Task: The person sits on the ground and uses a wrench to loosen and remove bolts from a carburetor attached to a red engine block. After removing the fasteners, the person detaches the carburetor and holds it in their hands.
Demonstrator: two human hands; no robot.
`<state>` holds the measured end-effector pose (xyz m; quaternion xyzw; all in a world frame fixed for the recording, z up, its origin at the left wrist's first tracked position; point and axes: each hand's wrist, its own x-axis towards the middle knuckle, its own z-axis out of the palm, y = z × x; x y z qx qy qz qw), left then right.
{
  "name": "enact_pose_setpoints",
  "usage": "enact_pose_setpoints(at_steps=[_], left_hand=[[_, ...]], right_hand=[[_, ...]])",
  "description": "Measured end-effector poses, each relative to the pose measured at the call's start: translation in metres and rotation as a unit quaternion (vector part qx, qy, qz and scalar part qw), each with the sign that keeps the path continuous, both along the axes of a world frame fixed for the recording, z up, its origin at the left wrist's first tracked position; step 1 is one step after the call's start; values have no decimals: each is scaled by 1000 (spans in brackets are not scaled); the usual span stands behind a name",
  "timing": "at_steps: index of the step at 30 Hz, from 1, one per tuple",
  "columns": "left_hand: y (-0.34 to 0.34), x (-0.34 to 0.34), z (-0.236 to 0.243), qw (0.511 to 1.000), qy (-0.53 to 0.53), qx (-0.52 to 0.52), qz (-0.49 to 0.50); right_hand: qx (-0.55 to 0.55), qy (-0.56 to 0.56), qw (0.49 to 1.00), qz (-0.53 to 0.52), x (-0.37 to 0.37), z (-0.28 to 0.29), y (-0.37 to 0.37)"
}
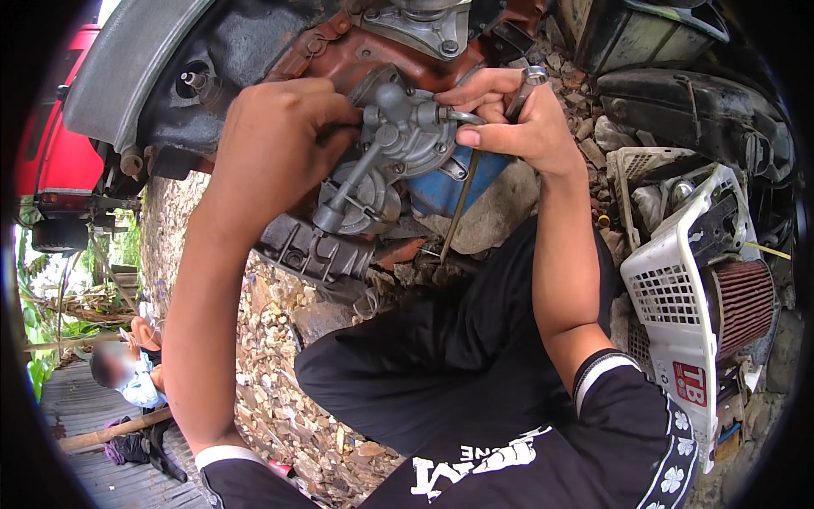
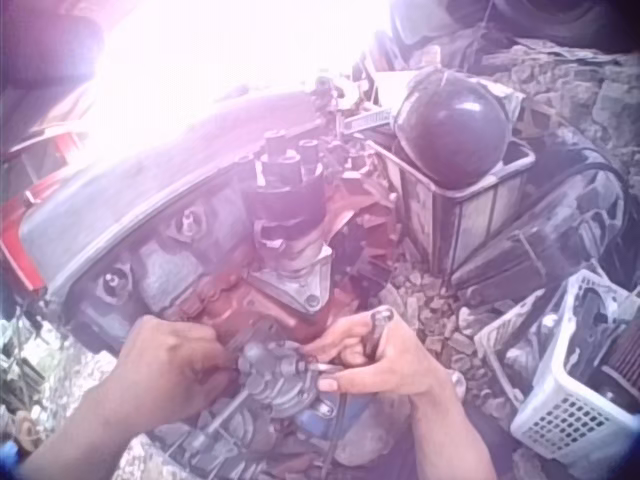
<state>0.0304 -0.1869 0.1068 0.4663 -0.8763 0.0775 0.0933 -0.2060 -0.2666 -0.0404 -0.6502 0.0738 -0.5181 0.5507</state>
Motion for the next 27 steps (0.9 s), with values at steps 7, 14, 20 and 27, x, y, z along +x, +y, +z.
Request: enact_pose_setpoints(at_steps=[7, 14, 20, 27], left_hand=[[2, -3, -3, 1000, 15, -3, 22], [4, -3, 2, 1000, 12, 27, -2], [1, -1, 3, 1000, -16, 0, -6], [6, -1, -1, 999, -14, -8, 43]], right_hand=[[20, 40, 999, -10, -7, 6, 3], [40, 56, 998, 6, -8, 9, 5], [31, 54, 998, -9, -8, 4, 2], [70, 77, 995, -1, -8, 10, 6]])
